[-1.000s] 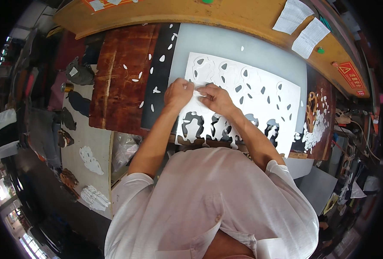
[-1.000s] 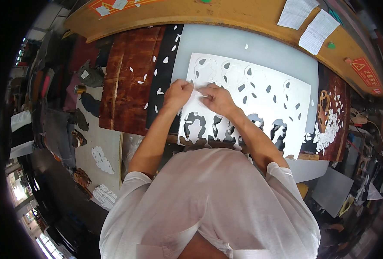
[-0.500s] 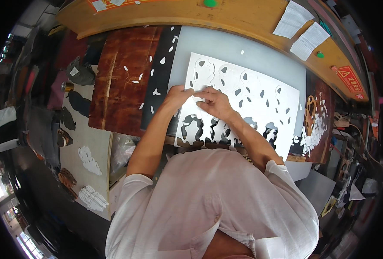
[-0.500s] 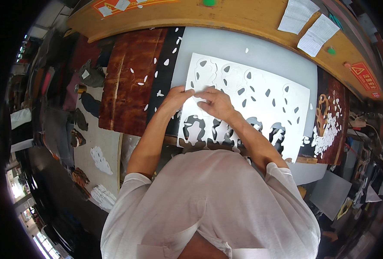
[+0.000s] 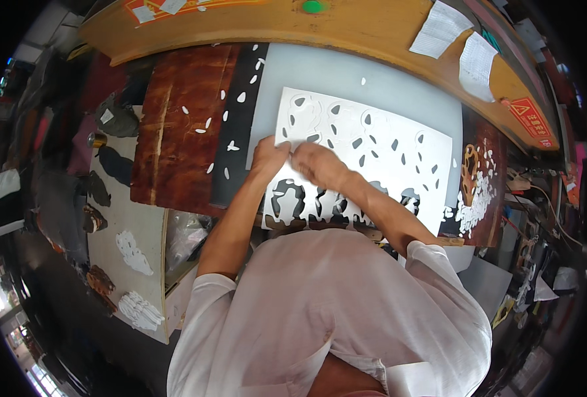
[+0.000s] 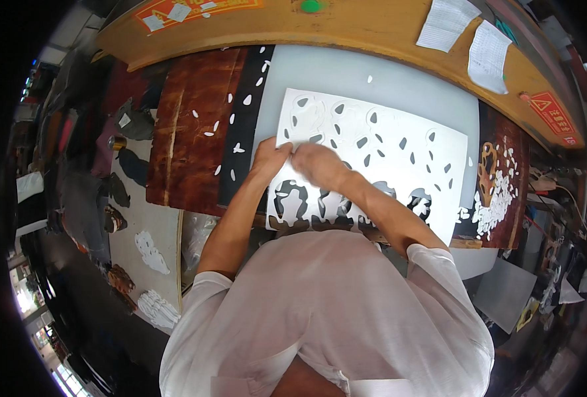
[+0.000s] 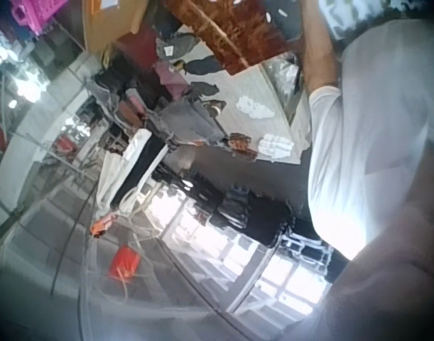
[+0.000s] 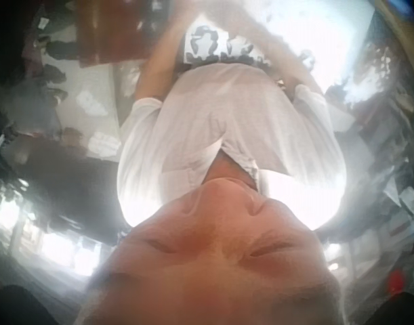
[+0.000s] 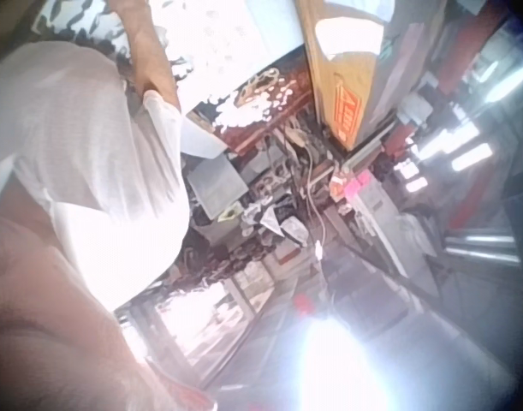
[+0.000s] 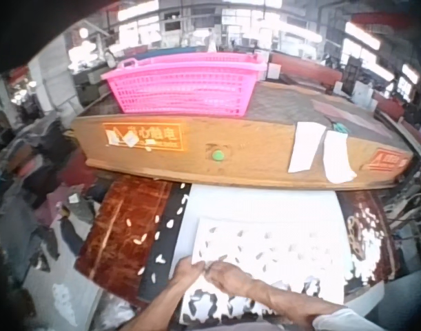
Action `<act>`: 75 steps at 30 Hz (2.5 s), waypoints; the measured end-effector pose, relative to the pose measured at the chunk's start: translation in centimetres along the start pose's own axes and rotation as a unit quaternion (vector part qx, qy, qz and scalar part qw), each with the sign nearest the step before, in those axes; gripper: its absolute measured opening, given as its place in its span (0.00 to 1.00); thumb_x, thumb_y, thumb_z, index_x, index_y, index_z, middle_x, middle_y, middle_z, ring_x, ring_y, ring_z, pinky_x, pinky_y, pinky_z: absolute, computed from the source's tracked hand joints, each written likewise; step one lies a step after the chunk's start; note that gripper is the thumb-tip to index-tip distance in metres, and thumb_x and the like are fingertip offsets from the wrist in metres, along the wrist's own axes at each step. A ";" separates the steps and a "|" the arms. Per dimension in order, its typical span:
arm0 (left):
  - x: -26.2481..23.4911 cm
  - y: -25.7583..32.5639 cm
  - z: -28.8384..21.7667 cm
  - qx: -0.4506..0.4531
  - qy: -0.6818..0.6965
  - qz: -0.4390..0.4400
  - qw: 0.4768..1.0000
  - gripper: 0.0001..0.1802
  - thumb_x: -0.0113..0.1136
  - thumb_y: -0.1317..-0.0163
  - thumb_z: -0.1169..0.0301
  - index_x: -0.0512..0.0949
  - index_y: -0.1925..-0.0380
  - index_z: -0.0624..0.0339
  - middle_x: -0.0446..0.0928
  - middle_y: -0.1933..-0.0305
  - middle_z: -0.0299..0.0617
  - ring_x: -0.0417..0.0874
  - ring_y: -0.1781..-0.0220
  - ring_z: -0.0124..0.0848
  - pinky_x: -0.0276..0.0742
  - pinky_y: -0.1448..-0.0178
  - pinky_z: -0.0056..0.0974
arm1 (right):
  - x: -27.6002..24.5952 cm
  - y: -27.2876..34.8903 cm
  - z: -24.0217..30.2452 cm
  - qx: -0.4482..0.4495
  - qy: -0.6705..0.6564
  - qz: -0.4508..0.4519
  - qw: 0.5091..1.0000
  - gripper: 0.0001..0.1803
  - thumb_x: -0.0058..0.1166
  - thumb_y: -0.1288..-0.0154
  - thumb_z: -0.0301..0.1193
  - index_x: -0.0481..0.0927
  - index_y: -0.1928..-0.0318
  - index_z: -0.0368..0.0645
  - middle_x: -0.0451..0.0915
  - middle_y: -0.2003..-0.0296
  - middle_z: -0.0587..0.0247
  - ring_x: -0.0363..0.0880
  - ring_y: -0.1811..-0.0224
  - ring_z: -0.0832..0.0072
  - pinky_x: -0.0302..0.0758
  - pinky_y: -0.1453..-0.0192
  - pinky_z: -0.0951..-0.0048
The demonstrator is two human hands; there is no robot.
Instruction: The person uses a wooden hand punch to cut multiple shapes from a white sheet on a worktable. They repeatedly press the punch into the sheet, remove the cutouts, and stack them. The person also clears debris and repositions the sheet to continue punching.
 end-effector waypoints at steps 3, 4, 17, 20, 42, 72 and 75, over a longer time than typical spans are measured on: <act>0.1 -0.4 1.2 -0.024 0.035 0.005 0.999 0.18 0.65 0.32 0.64 0.87 0.51 0.69 0.90 0.59 0.52 0.90 0.59 0.39 0.83 0.52 0.45 | -0.5 4.9 3.9 -0.128 -0.069 0.054 0.988 0.05 0.61 0.42 0.21 0.80 0.66 0.42 0.80 0.60 0.57 0.79 0.50 0.48 0.79 0.42 0.51; -0.2 -0.3 1.3 0.000 0.063 0.007 0.998 0.16 0.65 0.31 0.65 0.87 0.52 0.68 0.90 0.60 0.52 0.89 0.60 0.37 0.83 0.54 0.45 | -0.7 7.2 5.1 -0.046 -0.117 0.085 0.988 0.03 0.61 0.37 0.22 0.80 0.65 0.43 0.80 0.59 0.57 0.80 0.50 0.50 0.80 0.44 0.51; 11.9 6.7 -9.3 0.241 -0.090 0.036 0.966 0.12 0.65 0.32 0.74 0.85 0.49 0.60 0.84 0.52 0.51 0.86 0.53 0.50 0.83 0.47 0.50 | -9.9 23.1 -2.5 0.493 -0.194 -0.195 0.826 0.16 0.60 0.22 0.33 0.87 0.42 0.36 0.91 0.56 0.56 0.87 0.61 0.71 0.83 0.53 0.70; 17.1 7.6 -10.4 0.281 -0.128 0.066 0.949 0.12 0.64 0.31 0.72 0.86 0.50 0.60 0.84 0.53 0.52 0.87 0.54 0.52 0.83 0.48 0.50 | -10.9 23.1 -5.8 0.574 -0.249 -0.216 0.749 0.17 0.59 0.20 0.32 0.87 0.45 0.30 0.87 0.65 0.62 0.80 0.70 0.81 0.79 0.64 0.76; 22.4 9.7 -11.5 0.143 -0.127 -0.047 0.980 0.09 0.62 0.28 0.73 0.83 0.53 0.64 0.83 0.57 0.53 0.85 0.60 0.46 0.82 0.52 0.47 | -9.7 29.0 -2.1 0.521 -0.587 -0.295 0.544 0.12 0.62 0.24 0.32 0.85 0.49 0.35 0.80 0.64 0.74 0.73 0.64 0.86 0.71 0.59 0.81; 23.0 8.0 -11.2 0.219 -0.186 0.137 0.948 0.12 0.66 0.31 0.66 0.86 0.67 0.65 0.85 0.64 0.52 0.85 0.59 0.53 0.80 0.52 0.53 | -4.3 24.8 -0.9 0.490 -0.649 -0.385 0.437 0.21 0.69 0.26 0.40 0.86 0.45 0.35 0.87 0.49 0.62 0.80 0.44 0.78 0.75 0.37 0.74; 22.7 7.1 -9.3 0.253 -0.190 0.088 0.945 0.12 0.63 0.30 0.68 0.84 0.67 0.66 0.83 0.64 0.55 0.85 0.59 0.56 0.80 0.51 0.54 | -4.5 24.6 -0.7 0.491 -0.664 -0.374 0.422 0.25 0.67 0.24 0.39 0.81 0.39 0.31 0.86 0.43 0.58 0.82 0.40 0.72 0.78 0.33 0.68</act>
Point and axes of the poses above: each hand's wrist, its own y-axis away from the middle knuckle, its own x-axis out of the palm, z = x × y, the point moved 1 cm from there along -y, towards the middle knuckle
